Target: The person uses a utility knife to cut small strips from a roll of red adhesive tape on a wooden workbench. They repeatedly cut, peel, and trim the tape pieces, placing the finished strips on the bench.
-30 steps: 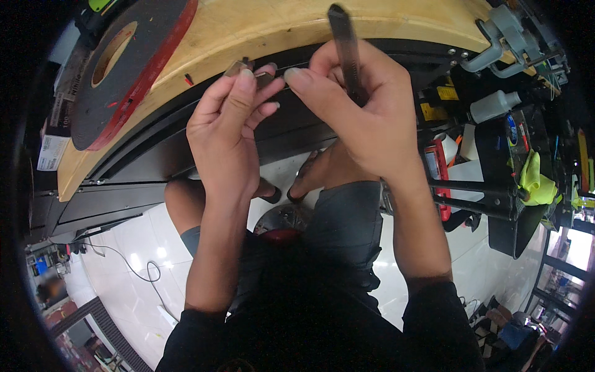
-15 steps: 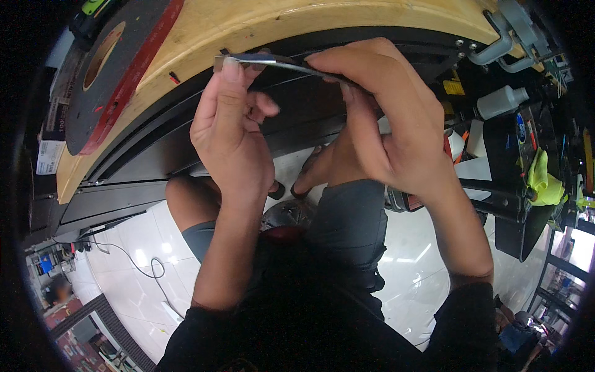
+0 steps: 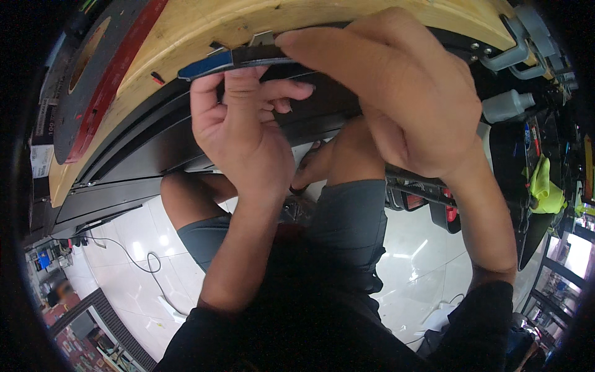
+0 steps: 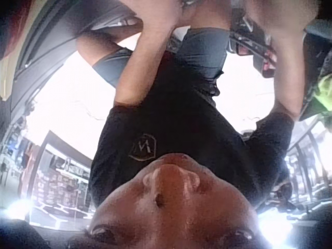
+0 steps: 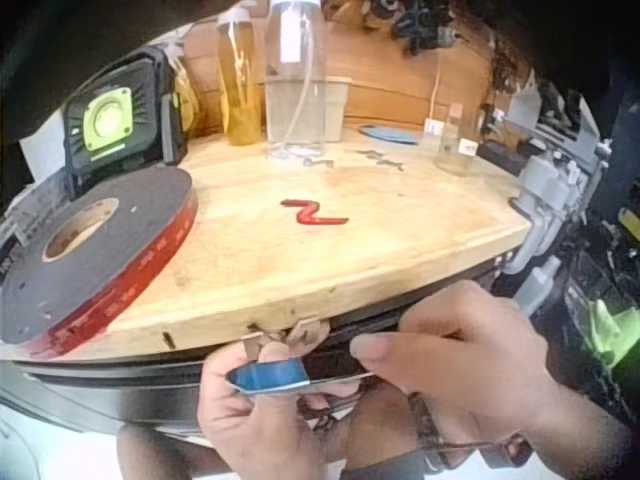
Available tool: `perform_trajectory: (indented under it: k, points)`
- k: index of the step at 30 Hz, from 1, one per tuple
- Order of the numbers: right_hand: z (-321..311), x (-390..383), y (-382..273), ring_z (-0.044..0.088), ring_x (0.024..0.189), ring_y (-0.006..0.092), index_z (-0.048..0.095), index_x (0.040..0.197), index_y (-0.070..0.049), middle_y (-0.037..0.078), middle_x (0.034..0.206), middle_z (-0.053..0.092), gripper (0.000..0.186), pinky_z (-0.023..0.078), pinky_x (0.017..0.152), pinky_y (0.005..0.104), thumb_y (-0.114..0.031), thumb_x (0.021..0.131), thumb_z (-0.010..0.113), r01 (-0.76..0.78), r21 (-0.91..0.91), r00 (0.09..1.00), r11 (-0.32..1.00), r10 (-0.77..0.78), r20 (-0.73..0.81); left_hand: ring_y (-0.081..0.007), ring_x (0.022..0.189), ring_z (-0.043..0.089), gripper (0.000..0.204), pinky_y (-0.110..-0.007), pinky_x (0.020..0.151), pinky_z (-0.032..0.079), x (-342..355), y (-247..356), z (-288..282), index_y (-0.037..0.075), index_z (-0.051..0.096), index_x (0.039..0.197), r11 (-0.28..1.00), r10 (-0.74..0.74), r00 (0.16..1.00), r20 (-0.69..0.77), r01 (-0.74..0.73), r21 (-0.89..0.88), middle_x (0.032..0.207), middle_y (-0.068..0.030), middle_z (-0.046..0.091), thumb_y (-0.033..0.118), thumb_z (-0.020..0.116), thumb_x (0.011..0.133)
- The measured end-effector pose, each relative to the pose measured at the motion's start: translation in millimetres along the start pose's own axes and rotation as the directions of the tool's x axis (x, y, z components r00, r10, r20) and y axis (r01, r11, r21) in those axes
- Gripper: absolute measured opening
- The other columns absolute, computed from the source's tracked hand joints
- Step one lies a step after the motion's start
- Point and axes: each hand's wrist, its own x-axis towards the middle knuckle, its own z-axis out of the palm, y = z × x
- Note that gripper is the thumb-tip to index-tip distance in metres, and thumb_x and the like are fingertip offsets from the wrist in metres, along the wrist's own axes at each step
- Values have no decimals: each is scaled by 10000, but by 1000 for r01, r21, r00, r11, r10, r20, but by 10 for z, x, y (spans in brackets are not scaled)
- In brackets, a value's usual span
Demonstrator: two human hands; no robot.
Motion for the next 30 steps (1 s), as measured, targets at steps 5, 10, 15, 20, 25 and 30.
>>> perform_trajectory:
  k: [5, 10, 15, 20, 25, 30]
  points:
    - [1, 32, 69, 666, 840, 263, 616, 1179, 89, 217, 1040, 693, 409, 532, 736, 314, 221, 800, 542, -52, 63, 998, 997, 54, -26, -121, 543, 632, 206, -214, 468, 480, 17, -4, -3, -58, 581, 1113, 1000, -19, 1000, 4, 19, 12, 944, -192, 744, 80, 660, 982]
    - [-39, -95, 99, 671, 875, 270, 631, 1181, 75, 209, 1056, 686, 416, 537, 762, 305, 220, 798, 555, -146, 51, 982, 988, 138, 127, -111, 529, 621, 219, -218, 445, 472, 0, -21, -11, -61, 613, 1124, 998, -41, 999, -3, 41, 45, 876, -179, 742, 99, 663, 984]
    - [-18, -148, 118, 676, 888, 263, 639, 1198, 50, 195, 1053, 687, 442, 543, 783, 301, 228, 799, 571, -73, -8, 992, 997, 73, 99, -118, 557, 646, 255, -221, 447, 477, 23, -17, -44, -66, 623, 1149, 996, -72, 997, 26, 71, 52, 815, -173, 735, 137, 653, 997]
    - [-78, -120, 131, 683, 863, 252, 656, 1190, 55, 194, 1032, 697, 418, 549, 756, 299, 203, 799, 635, -67, -56, 994, 996, 72, 77, -119, 570, 650, 263, -224, 453, 481, 38, -28, -30, -69, 625, 1159, 998, -60, 998, 35, 60, 2, 848, -180, 740, 139, 648, 1000]
    - [-153, -177, 192, 693, 792, 234, 672, 1154, 56, 191, 971, 713, 374, 553, 698, 293, 136, 791, 721, -17, -117, 999, 993, 22, 47, -102, 578, 638, 278, -215, 462, 477, 50, 9, -46, -71, 633, 1163, 997, -73, 996, 52, 73, 3, 894, -193, 747, 162, 636, 1010]
    - [-152, -147, 195, 692, 768, 224, 679, 1135, 46, 197, 947, 715, 362, 551, 658, 283, 96, 786, 758, 38, -173, 999, 984, -36, 10, -114, 541, 611, 324, -198, 473, 452, 53, -4, -74, -41, 595, 1173, 988, -35, 996, 87, 21, 153, 971, -238, 733, 257, 544, 1057]
